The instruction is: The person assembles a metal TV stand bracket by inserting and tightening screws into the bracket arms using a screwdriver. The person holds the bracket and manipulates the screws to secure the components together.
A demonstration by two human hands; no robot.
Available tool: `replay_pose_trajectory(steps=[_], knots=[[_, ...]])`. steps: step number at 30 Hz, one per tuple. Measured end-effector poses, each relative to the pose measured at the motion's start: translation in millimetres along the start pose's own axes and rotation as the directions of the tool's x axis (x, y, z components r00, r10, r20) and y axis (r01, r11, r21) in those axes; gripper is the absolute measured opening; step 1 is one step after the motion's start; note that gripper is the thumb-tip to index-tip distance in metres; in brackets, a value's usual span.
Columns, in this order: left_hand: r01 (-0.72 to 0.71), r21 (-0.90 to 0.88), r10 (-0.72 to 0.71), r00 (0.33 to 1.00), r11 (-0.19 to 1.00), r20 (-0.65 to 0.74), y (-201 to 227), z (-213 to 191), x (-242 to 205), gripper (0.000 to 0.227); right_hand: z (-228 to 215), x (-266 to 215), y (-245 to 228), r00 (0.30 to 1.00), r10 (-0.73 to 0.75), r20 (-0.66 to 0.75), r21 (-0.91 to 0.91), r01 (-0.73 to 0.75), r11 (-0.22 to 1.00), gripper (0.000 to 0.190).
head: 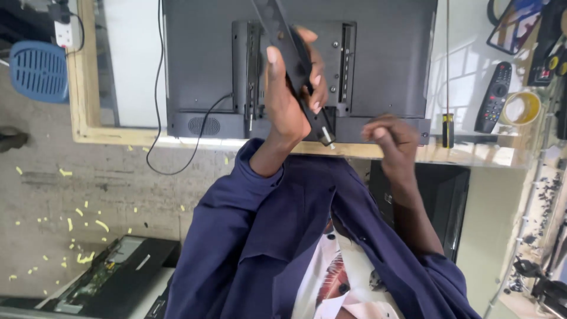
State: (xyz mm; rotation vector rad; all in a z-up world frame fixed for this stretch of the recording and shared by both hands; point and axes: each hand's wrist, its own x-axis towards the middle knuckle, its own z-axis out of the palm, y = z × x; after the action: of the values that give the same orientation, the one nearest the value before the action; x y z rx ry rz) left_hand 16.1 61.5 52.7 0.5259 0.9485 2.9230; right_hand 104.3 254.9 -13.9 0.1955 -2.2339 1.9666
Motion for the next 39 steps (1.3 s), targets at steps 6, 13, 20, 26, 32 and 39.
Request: replay_pose_trajectory(steps=[6,13,20,26,32,39], knots=[[0.006,-0.002,-0.006,0.998,1.000,-0.056,15.1,13.1,-1.9,0.047,67.5,-4.5,-42.6,0.964,0.113,0.242,0.299,-0.185,0.936,0.045],[-0.027,-0.011,0.026,0.996,1.000,-0.082,25.2,2.4,-9.6,0.046,79.3,-10.0,-38.9,0.995,-0.088,0.042,-0.037,0.089,0.995,0.021],[-0.056,0.011,0.056,0.995,0.998,-0.079,32.2,2.1,-9.1,0.046,87.1,-11.6,-39.3,0.986,0.034,0.166,0.192,-0.066,0.979,0.037],[-0.076,0.060,0.080,0.994,0.995,-0.069,37.2,1.5,-11.5,0.047,89.2,-11.8,-44.4,0.990,-0.141,0.011,-0.202,0.141,0.969,0.019],[-0.087,0.065,0.091,0.994,0.994,-0.059,42.6,2.5,-13.3,0.047,95.9,-16.0,-42.3,0.981,0.087,0.175,0.355,-0.145,0.923,0.036],[-0.114,0.092,0.119,0.991,0.989,-0.055,45.9,2.5,-17.8,0.048,92.7,-13.3,-44.6,0.995,-0.077,0.062,-0.082,0.082,0.993,0.018]])
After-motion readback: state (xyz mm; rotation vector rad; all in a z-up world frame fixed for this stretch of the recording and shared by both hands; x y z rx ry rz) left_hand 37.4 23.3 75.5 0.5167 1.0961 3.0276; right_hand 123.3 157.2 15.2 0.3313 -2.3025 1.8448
